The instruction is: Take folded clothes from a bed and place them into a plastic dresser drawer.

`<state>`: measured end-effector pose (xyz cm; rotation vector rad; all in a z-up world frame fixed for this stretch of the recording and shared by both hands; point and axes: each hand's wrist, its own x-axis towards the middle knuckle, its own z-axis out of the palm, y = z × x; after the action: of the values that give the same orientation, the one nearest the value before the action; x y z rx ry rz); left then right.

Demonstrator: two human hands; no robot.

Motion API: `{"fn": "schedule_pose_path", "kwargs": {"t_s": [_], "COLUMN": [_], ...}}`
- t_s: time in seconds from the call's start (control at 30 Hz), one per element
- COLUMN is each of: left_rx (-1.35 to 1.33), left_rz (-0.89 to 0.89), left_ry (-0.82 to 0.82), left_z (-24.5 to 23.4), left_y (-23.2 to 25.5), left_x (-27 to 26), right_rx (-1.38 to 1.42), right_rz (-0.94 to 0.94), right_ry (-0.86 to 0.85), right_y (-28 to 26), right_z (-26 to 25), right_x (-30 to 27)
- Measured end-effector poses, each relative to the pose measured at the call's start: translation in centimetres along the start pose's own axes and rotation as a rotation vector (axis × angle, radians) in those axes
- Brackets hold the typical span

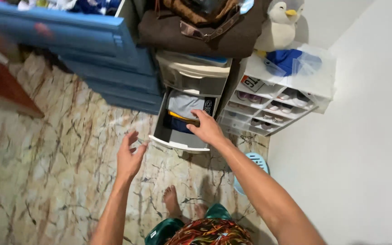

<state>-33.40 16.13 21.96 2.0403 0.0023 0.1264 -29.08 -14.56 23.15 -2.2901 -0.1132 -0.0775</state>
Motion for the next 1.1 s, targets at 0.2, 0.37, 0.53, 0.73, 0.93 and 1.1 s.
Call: {"fn": "schedule_pose_path", "kwargs": {"t_s": [0.2, 0.37, 0.53, 0.73, 0.93, 1.1], "left_rx": [-0.018, -0.03, -0.068, -0.078, -0.114, -0.185], "left_rz": [-0.094, -0.171, -0.257, -0.389, -0.475, -0.483], "left_ry": [0.137, 0.276, 0.436, 0.625, 0.792, 0.94], "left_z": [-0.3, -2.2, -4.2, -6.4, -8.1, -8.9], "left_y": [0.0, -1.1, -2.9, -4.4, -6.9, -8.8], "left_x": [-7.6, -13.4, -19.6, -29.1, -39.4, -47.3], "right_rx": [0.062, 0.063, 0.074, 0.133, 0.147, 0.206], "right_rz": [-0.119, -0.233, -0.267, -0.452, -0.481, -0.457], "right_ry": [-0.098, -0.221, -0.387, -0.59, -0.767, -0.894], "right_y": [0.3, -2.0, -5.4, -10.2, -15.2, -17.9], "right_z": [1.3, 4.7, 9.2, 15.2, 20.1, 23.2], "right_x": [-2.1, -3.2, -5.0, -9.0, -15.9, -22.2]}}
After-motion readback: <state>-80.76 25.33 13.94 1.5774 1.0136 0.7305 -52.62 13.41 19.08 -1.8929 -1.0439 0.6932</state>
